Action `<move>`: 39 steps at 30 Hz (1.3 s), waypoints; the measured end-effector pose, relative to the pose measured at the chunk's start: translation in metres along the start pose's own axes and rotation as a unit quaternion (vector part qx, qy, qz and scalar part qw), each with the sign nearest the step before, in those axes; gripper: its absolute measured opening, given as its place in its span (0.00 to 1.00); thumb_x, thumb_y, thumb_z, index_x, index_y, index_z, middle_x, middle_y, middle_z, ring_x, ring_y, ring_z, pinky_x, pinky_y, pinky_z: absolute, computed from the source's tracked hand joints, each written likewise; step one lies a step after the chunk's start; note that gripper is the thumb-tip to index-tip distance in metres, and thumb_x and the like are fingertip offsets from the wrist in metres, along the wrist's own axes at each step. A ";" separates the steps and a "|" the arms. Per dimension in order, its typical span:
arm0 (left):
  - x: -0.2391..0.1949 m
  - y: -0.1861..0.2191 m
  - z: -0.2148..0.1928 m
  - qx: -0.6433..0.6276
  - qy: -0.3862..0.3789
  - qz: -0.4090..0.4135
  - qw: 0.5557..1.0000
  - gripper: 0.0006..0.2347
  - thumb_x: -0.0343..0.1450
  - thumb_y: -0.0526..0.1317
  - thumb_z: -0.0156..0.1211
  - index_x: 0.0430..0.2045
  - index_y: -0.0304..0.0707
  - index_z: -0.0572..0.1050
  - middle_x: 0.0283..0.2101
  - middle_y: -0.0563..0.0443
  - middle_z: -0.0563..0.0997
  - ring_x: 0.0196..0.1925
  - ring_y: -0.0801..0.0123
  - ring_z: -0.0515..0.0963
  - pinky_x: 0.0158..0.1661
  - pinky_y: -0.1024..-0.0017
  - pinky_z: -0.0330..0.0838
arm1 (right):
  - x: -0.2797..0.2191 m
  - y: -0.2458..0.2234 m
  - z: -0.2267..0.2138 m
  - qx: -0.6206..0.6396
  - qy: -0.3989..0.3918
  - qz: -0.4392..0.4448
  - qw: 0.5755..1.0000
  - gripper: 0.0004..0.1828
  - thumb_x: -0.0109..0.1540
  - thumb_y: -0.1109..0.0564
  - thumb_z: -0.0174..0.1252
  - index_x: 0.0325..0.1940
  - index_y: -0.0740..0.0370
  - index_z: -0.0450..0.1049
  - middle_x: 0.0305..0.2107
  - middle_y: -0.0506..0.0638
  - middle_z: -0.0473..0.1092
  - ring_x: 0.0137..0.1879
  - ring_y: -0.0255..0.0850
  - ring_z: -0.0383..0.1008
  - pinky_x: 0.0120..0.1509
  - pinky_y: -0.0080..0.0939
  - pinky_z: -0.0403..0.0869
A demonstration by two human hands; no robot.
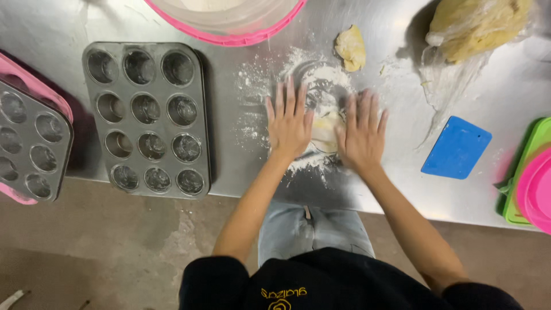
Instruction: The person prepares dough on a metal surface by hand, using a scraper to portion it, dusting it with flour from a bucket, and rolling it flat with a small rolling pin before placing a portion into a muffin tin.
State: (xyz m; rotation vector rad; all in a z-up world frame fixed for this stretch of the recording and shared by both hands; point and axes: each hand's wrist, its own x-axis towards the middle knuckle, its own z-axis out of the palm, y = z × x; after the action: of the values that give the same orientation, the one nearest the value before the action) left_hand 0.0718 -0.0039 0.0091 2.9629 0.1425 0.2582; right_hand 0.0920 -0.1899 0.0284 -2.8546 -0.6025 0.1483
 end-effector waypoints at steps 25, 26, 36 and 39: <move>-0.047 0.020 -0.004 -0.149 -0.209 -0.088 0.962 0.32 0.75 0.61 0.47 0.71 0.39 0.57 0.70 0.44 0.57 0.68 0.47 0.56 0.63 0.33 0.46 | -0.096 0.038 0.075 0.067 -0.035 -0.053 0.996 0.33 0.71 0.48 0.45 0.81 0.52 0.51 0.78 0.54 0.45 0.83 0.55 0.39 0.79 0.65 0.40; -0.032 0.021 0.001 -0.163 -0.198 -0.080 0.963 0.28 0.70 0.53 0.59 0.59 0.35 0.64 0.58 0.43 0.64 0.61 0.48 0.63 0.59 0.42 0.55 | -0.095 0.049 0.090 0.052 0.057 -0.088 0.993 0.24 0.70 0.51 0.50 0.72 0.52 0.62 0.67 0.52 0.57 0.77 0.54 0.50 0.76 0.63 0.44; -0.034 0.001 -0.121 -0.380 -0.121 -0.088 0.913 0.07 0.63 0.28 0.68 0.24 0.34 0.73 0.36 0.49 0.72 0.34 0.57 0.82 0.28 0.72 0.83 | -0.177 0.144 0.010 0.173 0.109 0.083 0.975 0.32 0.59 0.73 0.66 0.65 0.59 0.67 0.52 0.57 0.69 0.58 0.60 0.73 0.61 0.56 0.69; -0.063 0.024 -0.044 -0.424 -0.161 -0.085 0.887 0.16 0.61 0.45 0.75 0.32 0.36 0.76 0.35 0.47 0.73 0.38 0.50 0.82 0.34 0.66 0.84 | -0.164 0.138 0.005 0.219 0.159 0.077 0.959 0.24 0.66 0.75 0.61 0.64 0.70 0.61 0.49 0.65 0.66 0.55 0.71 0.70 0.60 0.61 0.67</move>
State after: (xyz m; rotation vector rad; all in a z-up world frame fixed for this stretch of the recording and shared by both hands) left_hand 0.0041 -0.0271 0.0459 2.0595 0.1852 -0.1680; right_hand -0.0047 -0.3792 -0.0004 -2.4167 -0.2416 -0.1373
